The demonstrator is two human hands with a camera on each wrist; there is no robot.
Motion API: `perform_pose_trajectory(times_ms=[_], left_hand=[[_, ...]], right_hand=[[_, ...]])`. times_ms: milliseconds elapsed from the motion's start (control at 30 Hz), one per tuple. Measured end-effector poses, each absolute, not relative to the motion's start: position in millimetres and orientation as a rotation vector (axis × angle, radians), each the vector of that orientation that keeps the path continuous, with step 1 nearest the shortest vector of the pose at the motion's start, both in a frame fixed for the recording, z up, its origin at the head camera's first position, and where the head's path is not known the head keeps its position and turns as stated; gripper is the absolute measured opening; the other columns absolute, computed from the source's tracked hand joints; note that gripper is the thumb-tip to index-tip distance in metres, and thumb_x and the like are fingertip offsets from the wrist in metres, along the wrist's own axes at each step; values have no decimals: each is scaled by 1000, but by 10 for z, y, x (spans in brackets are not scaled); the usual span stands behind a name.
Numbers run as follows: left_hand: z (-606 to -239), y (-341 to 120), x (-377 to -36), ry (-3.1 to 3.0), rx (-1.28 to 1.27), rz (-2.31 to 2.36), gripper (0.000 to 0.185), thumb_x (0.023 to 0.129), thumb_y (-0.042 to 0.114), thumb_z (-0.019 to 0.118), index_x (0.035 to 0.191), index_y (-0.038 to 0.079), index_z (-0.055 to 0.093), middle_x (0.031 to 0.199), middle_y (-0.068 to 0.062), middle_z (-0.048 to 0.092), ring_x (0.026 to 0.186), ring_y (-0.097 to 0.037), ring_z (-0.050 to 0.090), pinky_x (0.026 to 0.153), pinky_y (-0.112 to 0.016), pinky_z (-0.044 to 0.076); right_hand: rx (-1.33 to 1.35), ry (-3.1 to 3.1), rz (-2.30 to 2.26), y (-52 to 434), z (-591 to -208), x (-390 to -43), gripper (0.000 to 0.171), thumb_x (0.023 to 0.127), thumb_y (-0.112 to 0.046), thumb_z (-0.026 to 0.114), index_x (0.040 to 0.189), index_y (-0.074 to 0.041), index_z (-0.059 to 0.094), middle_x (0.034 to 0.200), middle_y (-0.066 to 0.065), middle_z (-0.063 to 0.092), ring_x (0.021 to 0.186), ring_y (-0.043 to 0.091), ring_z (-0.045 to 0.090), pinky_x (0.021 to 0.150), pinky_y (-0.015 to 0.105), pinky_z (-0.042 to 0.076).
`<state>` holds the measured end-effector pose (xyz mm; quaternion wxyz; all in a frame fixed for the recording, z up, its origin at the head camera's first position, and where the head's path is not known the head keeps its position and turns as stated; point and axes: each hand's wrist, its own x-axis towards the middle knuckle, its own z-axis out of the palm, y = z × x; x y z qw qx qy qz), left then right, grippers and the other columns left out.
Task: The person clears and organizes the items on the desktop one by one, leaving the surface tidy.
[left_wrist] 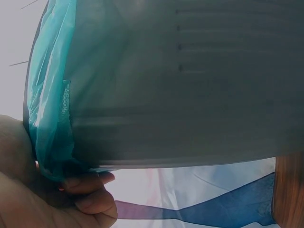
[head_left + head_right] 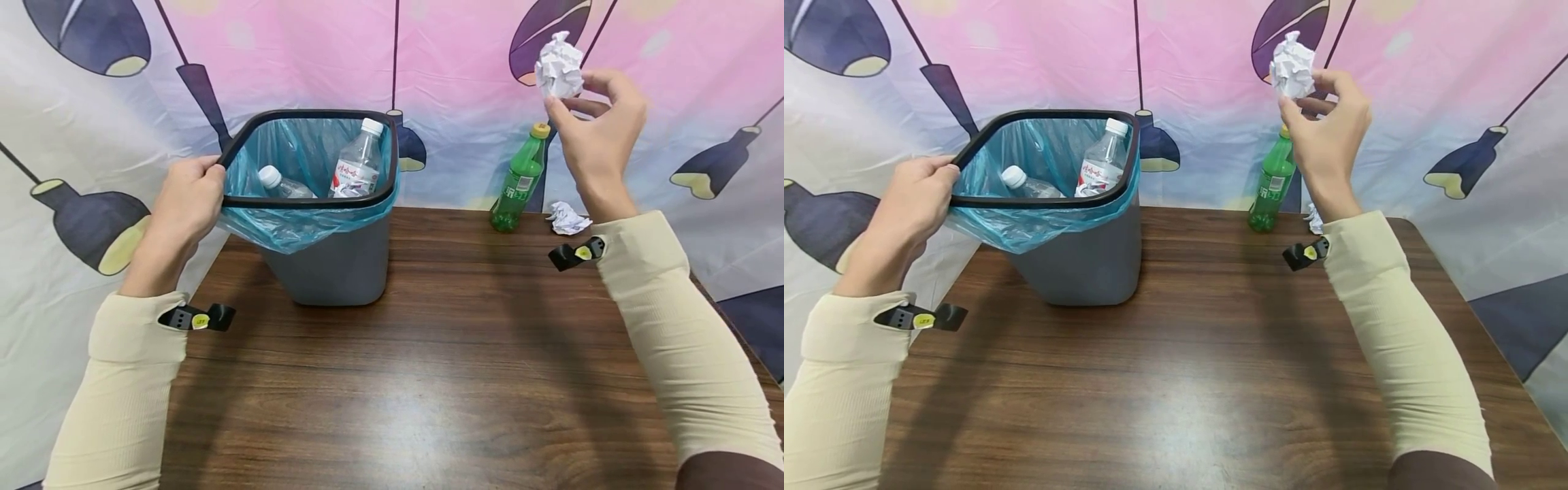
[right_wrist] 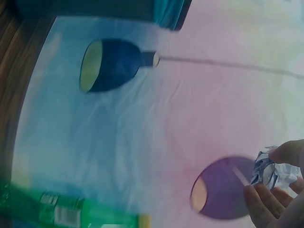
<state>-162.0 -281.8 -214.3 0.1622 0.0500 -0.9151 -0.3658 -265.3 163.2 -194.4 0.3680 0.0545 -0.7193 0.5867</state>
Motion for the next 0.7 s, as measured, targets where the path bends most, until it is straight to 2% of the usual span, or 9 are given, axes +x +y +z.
perform_pose_trajectory(times_ms=[267, 500, 700], left_hand=[[-2147, -2817, -1627, -2604, 130, -1047, 50, 105, 22, 26, 128, -4, 62, 87, -13, 44, 88, -26, 41, 70, -33, 30], [-2146, -2806, -1628, -2609, 132, -1066, 52, 105, 22, 25, 133, -5, 59, 105, -20, 49, 96, -28, 41, 76, -33, 30], [-2142, -2818, -1619, -2608, 141, -1088, 54, 105, 24, 24, 138, -4, 57, 109, -20, 50, 98, -28, 41, 77, -32, 31]], right_hand=[[349, -1745, 1604, 1302, -1869, -2607, 31, 78, 3, 82, 107, 0, 71, 103, 6, 65, 87, 16, 71, 80, 24, 56], [465, -1736, 1607, 1030, -1815, -2489, 33, 78, 0, 83, 108, 1, 70, 105, 8, 64, 88, 17, 71, 83, 27, 56], [517, -1757, 1609, 825, -1800, -2439, 35, 78, 0, 84, 110, 2, 70, 108, 10, 66, 90, 18, 72, 83, 28, 56]])
